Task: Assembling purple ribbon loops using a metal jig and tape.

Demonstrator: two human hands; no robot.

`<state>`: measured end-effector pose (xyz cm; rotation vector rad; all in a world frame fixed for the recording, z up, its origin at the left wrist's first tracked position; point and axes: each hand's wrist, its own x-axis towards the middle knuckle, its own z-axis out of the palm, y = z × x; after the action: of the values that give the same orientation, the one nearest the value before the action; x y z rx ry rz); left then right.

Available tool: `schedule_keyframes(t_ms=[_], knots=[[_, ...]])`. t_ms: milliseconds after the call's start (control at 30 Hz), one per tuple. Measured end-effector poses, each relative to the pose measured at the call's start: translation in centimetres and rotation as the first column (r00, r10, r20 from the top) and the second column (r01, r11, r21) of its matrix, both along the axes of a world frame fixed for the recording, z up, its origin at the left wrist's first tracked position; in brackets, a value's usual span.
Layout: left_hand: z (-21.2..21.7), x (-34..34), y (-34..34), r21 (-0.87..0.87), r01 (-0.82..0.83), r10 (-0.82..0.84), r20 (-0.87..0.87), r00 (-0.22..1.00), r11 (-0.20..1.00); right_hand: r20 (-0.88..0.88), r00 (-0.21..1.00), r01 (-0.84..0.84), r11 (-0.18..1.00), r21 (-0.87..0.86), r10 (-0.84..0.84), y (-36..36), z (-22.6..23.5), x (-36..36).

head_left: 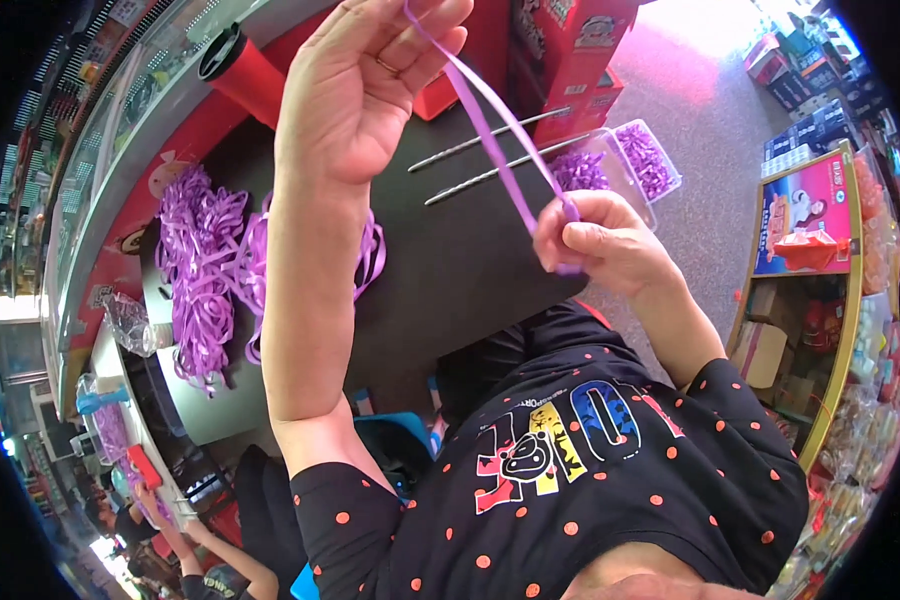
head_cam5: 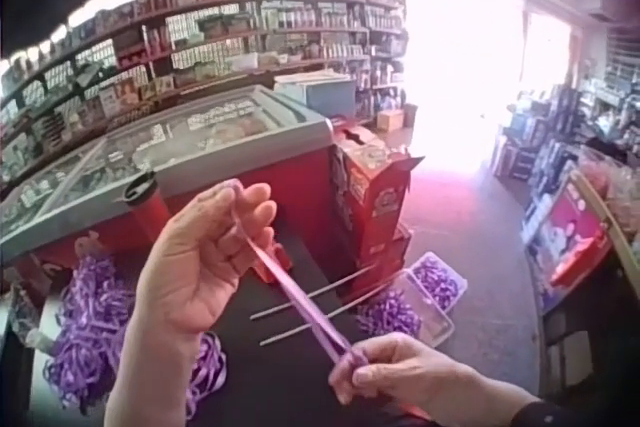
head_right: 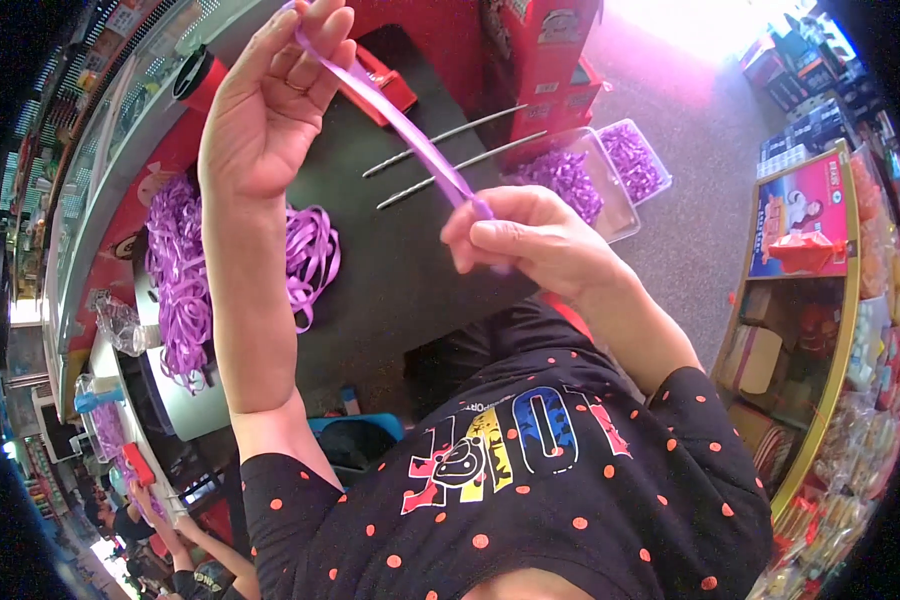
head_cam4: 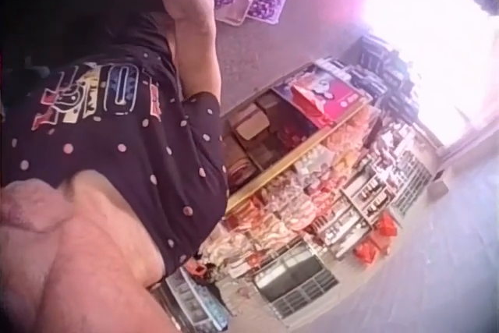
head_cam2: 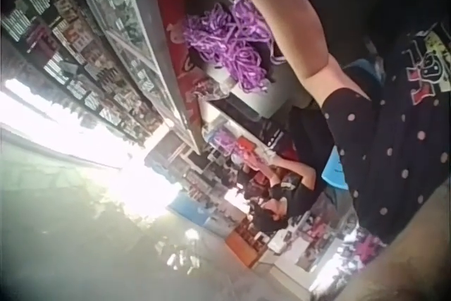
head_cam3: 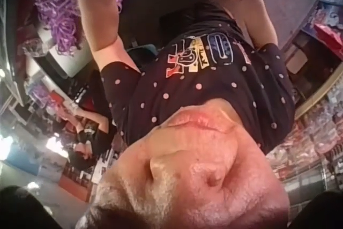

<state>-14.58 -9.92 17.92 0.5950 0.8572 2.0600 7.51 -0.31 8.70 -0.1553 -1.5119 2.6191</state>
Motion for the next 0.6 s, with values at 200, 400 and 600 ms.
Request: schedule_keyframes(t_ms=[200, 400, 600], knots=[[-1.2, 1.2, 5.3, 0.021, 0.086, -0.088, 0.113, 0.990, 0.996, 0.055, 0.932, 0.281, 0.810, 0.515, -0.358, 5.2, 0.6, 4.1], [-2.2, 2.6, 13.1, 0.047, 0.180, -0.186, 0.265, 0.946, 0.983, -0.183, 0.739, 0.622, 0.553, 0.555, -0.648, 10.9, -1.1, 6.3], [-7.6, 0.6, 19.2, -0.080, 0.115, -0.085, 0.309, 0.947, 0.990, 0.023, 0.770, 0.554, 0.686, 0.472, -0.638, 14.6, -5.8, 4.9]])
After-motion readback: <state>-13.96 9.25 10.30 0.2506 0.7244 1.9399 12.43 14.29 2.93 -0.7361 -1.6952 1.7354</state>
